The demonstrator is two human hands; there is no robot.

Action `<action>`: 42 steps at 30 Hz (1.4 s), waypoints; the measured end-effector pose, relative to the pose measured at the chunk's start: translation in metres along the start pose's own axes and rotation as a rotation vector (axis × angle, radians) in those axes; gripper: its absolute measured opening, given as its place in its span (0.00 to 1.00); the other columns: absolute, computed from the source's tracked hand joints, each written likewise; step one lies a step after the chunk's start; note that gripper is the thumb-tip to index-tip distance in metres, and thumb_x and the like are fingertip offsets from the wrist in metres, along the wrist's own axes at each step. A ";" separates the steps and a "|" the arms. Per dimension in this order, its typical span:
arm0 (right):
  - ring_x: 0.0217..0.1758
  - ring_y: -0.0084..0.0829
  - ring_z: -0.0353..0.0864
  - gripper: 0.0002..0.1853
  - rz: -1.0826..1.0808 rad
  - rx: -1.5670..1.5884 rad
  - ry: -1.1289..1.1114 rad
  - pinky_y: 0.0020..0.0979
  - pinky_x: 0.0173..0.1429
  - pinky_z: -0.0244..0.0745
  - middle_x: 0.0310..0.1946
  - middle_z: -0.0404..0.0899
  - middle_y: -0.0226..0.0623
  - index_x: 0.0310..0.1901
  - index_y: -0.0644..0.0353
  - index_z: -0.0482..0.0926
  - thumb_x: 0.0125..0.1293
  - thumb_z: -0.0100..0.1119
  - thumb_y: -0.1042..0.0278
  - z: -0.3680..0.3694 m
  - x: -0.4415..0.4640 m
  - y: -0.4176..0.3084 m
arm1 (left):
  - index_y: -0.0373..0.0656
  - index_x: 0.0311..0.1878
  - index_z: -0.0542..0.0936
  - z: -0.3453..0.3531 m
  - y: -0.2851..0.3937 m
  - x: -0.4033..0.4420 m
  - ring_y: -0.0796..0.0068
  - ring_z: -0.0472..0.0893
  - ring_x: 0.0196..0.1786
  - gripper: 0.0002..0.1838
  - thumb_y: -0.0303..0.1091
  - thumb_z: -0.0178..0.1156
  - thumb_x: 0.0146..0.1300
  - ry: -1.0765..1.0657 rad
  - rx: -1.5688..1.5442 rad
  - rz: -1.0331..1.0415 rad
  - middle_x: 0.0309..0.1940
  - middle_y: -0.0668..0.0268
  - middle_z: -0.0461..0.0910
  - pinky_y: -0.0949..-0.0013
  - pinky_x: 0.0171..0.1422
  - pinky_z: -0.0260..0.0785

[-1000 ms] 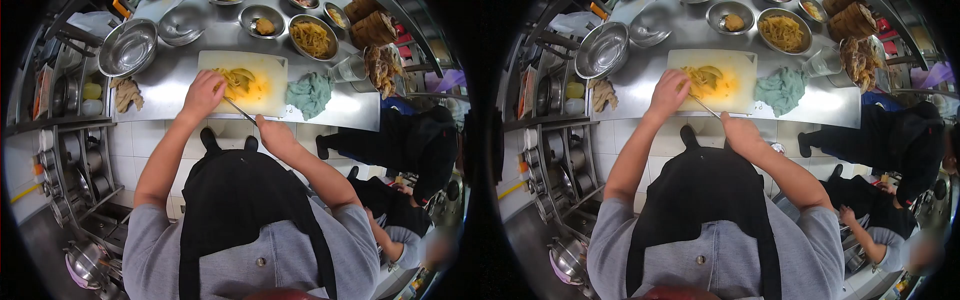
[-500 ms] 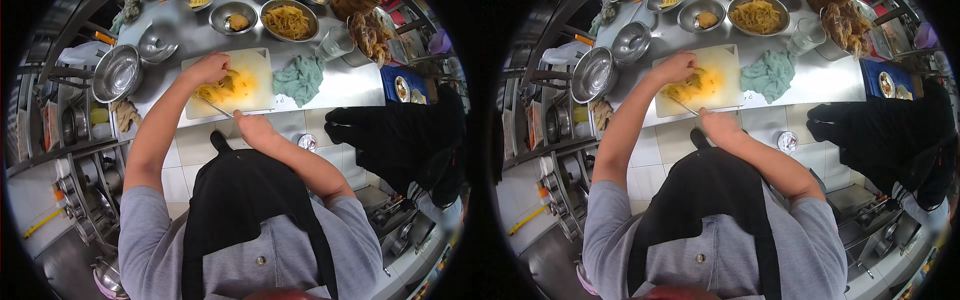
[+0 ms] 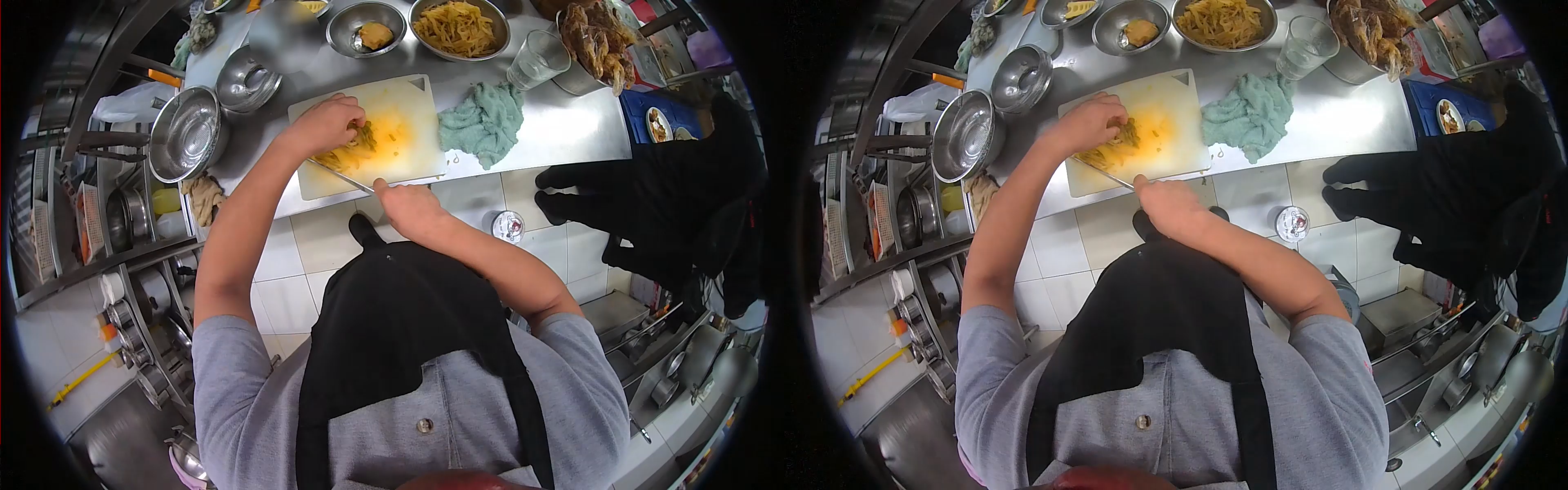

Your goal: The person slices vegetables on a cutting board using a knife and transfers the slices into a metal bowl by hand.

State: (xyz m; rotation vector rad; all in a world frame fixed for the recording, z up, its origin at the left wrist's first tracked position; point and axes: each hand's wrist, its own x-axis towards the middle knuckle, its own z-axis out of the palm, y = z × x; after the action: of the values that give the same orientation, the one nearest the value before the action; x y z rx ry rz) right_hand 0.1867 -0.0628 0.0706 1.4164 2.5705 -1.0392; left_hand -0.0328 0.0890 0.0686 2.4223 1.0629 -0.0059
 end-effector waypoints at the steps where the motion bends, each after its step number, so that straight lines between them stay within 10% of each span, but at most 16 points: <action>1: 0.41 0.54 0.91 0.13 0.000 0.000 0.010 0.52 0.46 0.85 0.34 0.88 0.54 0.50 0.68 0.74 0.64 0.59 0.79 0.001 0.000 0.000 | 0.41 0.48 0.84 0.000 0.001 -0.001 0.56 0.78 0.58 0.12 0.27 0.64 0.60 -0.001 -0.001 0.000 0.44 0.61 0.82 0.56 0.66 0.73; 13: 0.41 0.55 0.91 0.13 -0.013 -0.033 -0.018 0.52 0.46 0.85 0.33 0.88 0.54 0.51 0.67 0.76 0.64 0.59 0.78 0.011 0.008 0.001 | 0.40 0.45 0.79 0.003 0.002 -0.006 0.55 0.80 0.53 0.11 0.28 0.64 0.59 0.043 -0.053 0.031 0.43 0.58 0.82 0.55 0.59 0.74; 21: 0.43 0.52 0.92 0.12 0.091 -0.074 0.001 0.49 0.47 0.86 0.37 0.89 0.53 0.51 0.66 0.79 0.66 0.60 0.76 -0.014 0.022 0.004 | 0.39 0.48 0.77 -0.049 0.016 -0.014 0.76 0.78 0.42 0.09 0.27 0.63 0.66 0.050 -0.411 -0.251 0.39 0.65 0.82 0.68 0.53 0.73; 28: 0.43 0.50 0.93 0.09 0.031 -0.179 0.062 0.47 0.48 0.88 0.36 0.90 0.52 0.48 0.65 0.81 0.68 0.59 0.75 0.003 0.027 0.004 | 0.35 0.55 0.79 -0.058 0.007 -0.076 0.81 0.81 0.47 0.12 0.25 0.62 0.71 0.366 -0.603 -0.307 0.44 0.69 0.83 0.72 0.55 0.75; 35: 0.39 0.54 0.91 0.11 0.154 -0.210 0.136 0.53 0.45 0.85 0.33 0.88 0.54 0.50 0.65 0.77 0.66 0.58 0.77 -0.022 0.039 0.033 | 0.37 0.54 0.80 -0.014 0.011 -0.110 0.84 0.78 0.37 0.12 0.24 0.64 0.69 0.189 -0.844 -0.571 0.40 0.71 0.82 0.75 0.43 0.72; 40: 0.37 0.55 0.90 0.13 0.112 -0.191 0.151 0.54 0.43 0.84 0.31 0.87 0.54 0.51 0.63 0.75 0.64 0.59 0.77 -0.027 0.027 0.028 | 0.36 0.56 0.83 0.034 0.005 -0.110 0.50 0.78 0.63 0.19 0.32 0.67 0.62 0.381 -0.138 -0.442 0.55 0.58 0.84 0.55 0.72 0.70; 42: 0.36 0.56 0.90 0.13 0.096 -0.202 0.154 0.54 0.42 0.83 0.30 0.87 0.54 0.51 0.63 0.75 0.65 0.59 0.77 -0.031 0.024 0.025 | 0.37 0.56 0.83 0.036 0.012 -0.114 0.51 0.78 0.63 0.19 0.31 0.66 0.62 0.455 -0.102 -0.410 0.55 0.57 0.83 0.55 0.71 0.71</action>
State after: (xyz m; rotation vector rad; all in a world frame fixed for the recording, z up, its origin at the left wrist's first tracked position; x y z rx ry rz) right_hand 0.1999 -0.0184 0.0733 1.6031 2.5899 -0.6611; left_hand -0.0971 -0.0120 0.0637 2.1205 1.6995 0.4687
